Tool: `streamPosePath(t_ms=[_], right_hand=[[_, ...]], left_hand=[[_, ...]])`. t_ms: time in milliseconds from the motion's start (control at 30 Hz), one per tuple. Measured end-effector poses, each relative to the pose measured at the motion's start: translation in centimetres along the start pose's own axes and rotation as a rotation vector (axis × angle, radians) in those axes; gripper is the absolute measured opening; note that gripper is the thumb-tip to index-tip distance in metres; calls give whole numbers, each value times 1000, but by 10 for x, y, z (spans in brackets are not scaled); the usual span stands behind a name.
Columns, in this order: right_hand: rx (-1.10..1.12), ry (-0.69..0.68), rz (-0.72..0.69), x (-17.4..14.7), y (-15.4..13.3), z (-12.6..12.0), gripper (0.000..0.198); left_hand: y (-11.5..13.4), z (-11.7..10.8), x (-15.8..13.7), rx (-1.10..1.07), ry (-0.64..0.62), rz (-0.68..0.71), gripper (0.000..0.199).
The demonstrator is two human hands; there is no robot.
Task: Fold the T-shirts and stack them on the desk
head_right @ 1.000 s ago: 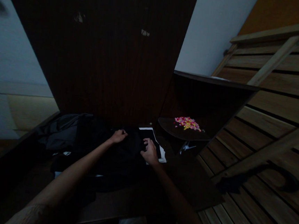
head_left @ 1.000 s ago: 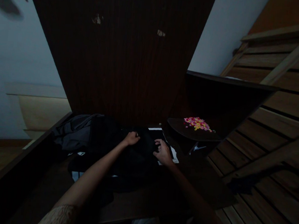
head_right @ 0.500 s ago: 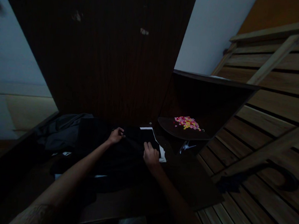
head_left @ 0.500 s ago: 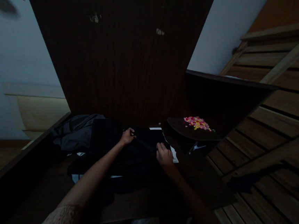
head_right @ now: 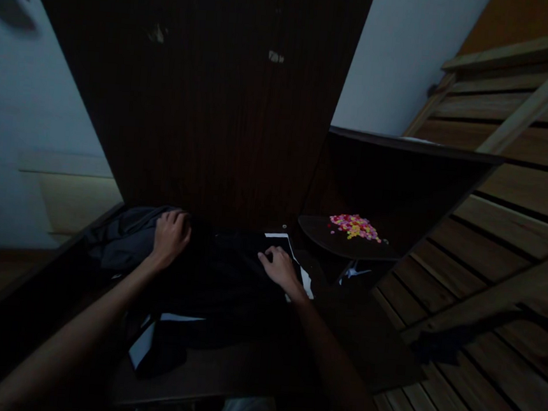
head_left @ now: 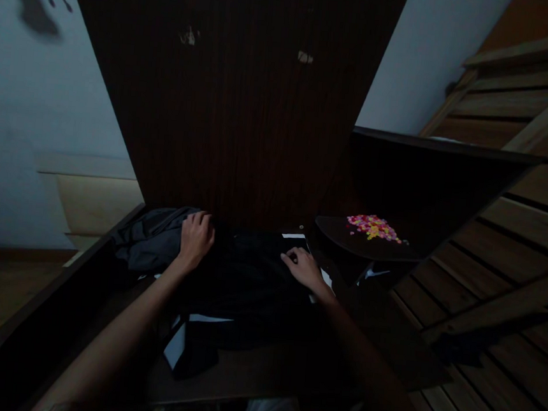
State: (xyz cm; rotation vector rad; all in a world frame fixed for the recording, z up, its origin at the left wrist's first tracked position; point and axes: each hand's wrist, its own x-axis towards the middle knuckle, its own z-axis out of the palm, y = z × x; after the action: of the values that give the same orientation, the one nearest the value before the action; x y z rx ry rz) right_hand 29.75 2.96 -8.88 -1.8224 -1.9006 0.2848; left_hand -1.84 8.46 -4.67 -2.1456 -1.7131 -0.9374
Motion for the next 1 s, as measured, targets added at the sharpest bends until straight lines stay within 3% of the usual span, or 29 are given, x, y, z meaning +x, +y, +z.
streamPosePath(t_ms=[100, 200, 300, 467, 733, 1000], right_hand=[[18, -3, 167, 35, -2, 16, 29], [20, -18, 295, 65, -2, 33, 33], [43, 14, 375, 82, -2, 45, 29], [69, 96, 411, 91, 5, 52, 26], [83, 149, 436, 95, 25, 49, 37], [37, 137, 422, 100, 22, 48, 32]], left_hand=[[-24, -10, -7, 41, 101, -214, 43], [-43, -9, -13, -62, -9, -394, 53], [-56, -2, -14, -166, -163, -465, 52], [-70, -2, -10, -252, -168, -564, 40], [-77, -8, 1, -292, -185, -579, 25], [-68, -10, 7, -204, -208, -490, 30]])
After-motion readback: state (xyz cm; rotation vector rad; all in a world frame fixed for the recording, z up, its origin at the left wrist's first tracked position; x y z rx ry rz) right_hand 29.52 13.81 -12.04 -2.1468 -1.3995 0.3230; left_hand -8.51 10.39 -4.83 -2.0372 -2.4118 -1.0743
